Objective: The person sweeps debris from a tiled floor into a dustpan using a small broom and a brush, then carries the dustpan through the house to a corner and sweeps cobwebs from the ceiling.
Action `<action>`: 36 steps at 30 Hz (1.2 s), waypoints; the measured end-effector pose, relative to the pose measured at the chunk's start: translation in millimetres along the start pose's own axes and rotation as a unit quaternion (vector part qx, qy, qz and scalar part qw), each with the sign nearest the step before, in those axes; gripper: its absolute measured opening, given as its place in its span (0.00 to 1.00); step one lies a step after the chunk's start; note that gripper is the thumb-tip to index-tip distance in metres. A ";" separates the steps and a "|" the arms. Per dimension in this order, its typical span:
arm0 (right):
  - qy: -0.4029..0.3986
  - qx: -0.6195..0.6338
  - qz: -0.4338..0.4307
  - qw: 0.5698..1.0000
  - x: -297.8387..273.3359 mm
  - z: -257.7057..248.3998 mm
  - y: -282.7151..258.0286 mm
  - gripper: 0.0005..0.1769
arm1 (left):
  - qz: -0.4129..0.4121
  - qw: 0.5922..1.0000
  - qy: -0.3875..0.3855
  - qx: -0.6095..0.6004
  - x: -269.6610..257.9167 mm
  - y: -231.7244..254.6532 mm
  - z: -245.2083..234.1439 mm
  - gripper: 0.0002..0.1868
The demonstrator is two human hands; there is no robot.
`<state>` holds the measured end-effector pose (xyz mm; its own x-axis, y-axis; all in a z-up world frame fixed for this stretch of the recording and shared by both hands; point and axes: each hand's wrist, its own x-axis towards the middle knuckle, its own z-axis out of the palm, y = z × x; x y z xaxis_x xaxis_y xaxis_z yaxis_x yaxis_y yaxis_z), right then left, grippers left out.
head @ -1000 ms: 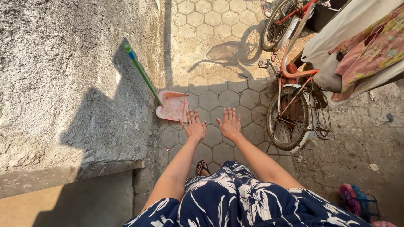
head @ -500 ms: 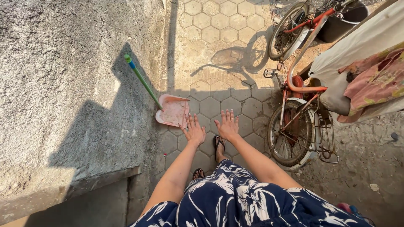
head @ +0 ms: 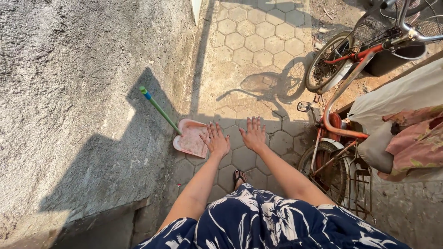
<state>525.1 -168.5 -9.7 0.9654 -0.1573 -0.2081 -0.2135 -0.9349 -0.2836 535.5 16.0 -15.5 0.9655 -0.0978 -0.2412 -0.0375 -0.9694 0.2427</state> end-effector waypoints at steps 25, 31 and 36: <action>-0.080 -0.025 -0.270 0.959 91.6 -7.2 -182.2 0.45 | -0.254 0.942 0.157 -0.153 24.8 -138.8 -92.8 0.46; -0.081 -0.002 -0.287 0.955 114.8 6.9 -242.5 0.47 | -0.225 0.930 0.226 -0.183 57.4 -176.7 -120.9 0.47; -0.069 0.060 -0.243 0.966 130.4 9.2 -289.5 0.50 | -0.199 0.922 0.264 -0.201 89.7 -186.5 -143.3 0.45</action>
<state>711.5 84.5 36.7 0.9288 0.3419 -0.1429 0.2356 -0.8425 -0.4844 666.0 220.3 52.3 0.8771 0.4736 0.0798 0.3418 -0.7323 0.5889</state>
